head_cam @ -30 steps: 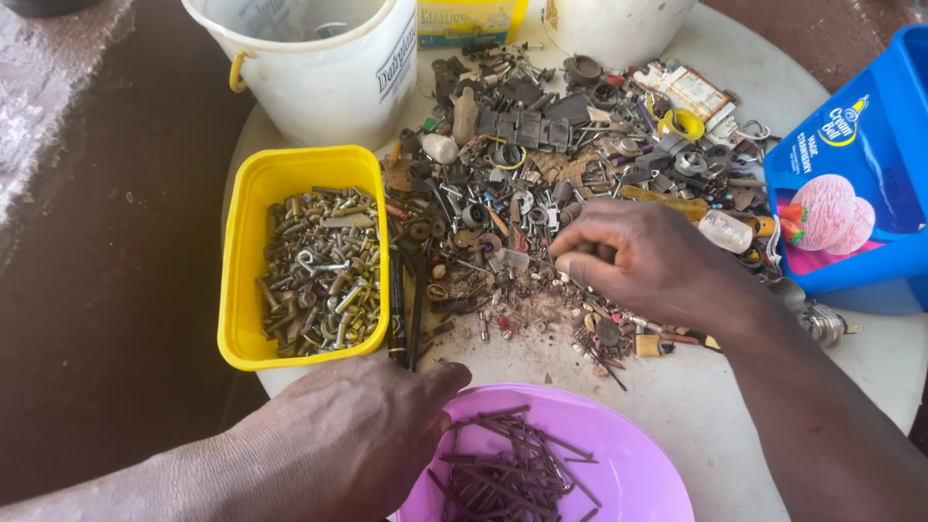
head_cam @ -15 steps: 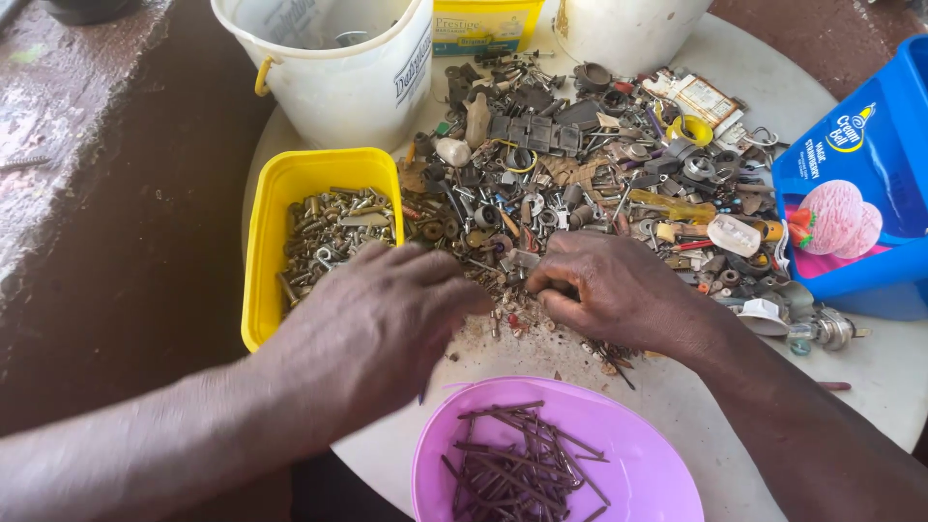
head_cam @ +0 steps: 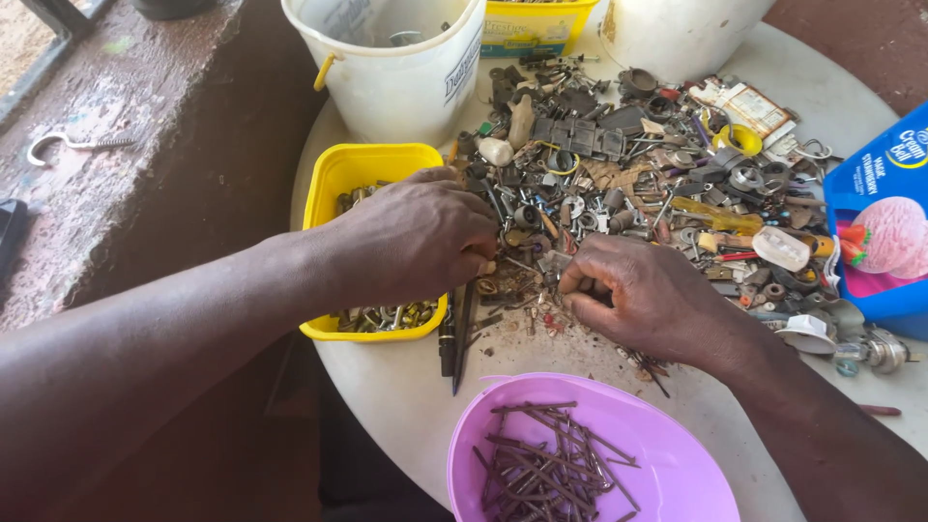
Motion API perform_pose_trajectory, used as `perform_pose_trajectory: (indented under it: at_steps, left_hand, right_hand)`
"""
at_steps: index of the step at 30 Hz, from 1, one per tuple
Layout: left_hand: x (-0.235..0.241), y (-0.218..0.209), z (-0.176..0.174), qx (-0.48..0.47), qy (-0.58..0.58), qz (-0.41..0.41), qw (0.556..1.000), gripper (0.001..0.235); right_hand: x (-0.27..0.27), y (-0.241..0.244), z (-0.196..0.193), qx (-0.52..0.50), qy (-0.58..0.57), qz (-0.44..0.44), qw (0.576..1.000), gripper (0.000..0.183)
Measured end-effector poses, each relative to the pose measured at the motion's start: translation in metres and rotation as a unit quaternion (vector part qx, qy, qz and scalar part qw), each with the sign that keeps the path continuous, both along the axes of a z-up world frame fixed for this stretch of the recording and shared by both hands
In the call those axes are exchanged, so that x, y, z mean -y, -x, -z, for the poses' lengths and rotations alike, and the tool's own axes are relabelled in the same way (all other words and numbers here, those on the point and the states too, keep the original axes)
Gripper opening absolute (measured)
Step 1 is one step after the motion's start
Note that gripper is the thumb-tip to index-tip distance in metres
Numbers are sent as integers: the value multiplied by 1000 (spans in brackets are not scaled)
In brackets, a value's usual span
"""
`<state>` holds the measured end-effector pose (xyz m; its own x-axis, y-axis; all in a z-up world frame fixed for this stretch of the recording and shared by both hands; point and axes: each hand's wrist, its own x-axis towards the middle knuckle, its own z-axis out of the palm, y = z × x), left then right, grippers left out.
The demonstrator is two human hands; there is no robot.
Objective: Sorting various metal hardware and electronic components from a central pile into separate bins.
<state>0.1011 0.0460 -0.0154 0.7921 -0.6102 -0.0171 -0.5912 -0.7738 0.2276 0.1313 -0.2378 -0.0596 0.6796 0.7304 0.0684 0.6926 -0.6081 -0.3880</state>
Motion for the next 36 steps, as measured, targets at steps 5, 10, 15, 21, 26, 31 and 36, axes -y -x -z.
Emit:
perform_pose_trajectory:
  at_steps: [5, 10, 15, 21, 26, 31, 36]
  left_hand:
    - [-5, 5, -17, -11, -63, -65, 996, 39]
    - [-16, -1, -7, -28, -86, -89, 992, 72]
    - [-22, -4, -10, -71, -143, -79, 984, 82]
    - [-22, -2, -19, -77, -173, -98, 977, 79]
    - [-11, 4, -26, -69, -184, -130, 972, 69]
    - [-13, 6, -22, -49, -187, -122, 974, 62]
    - [-13, 6, -18, -47, -186, -122, 974, 63]
  right_hand:
    - [-1, 1, -4, -13, 9, 21, 1000, 12]
    - [7, -4, 0, -21, 25, 53, 998, 6]
    - [9, -4, 0, 22, 27, 64, 997, 10]
    - [9, -5, 14, 134, 17, 25, 991, 12]
    - [6, -4, 8, 105, 87, 92, 986, 10]
    - [-1, -5, 14, 180, 23, 31, 983, 17]
    - [-20, 1, 11, 200, -53, -49, 977, 19]
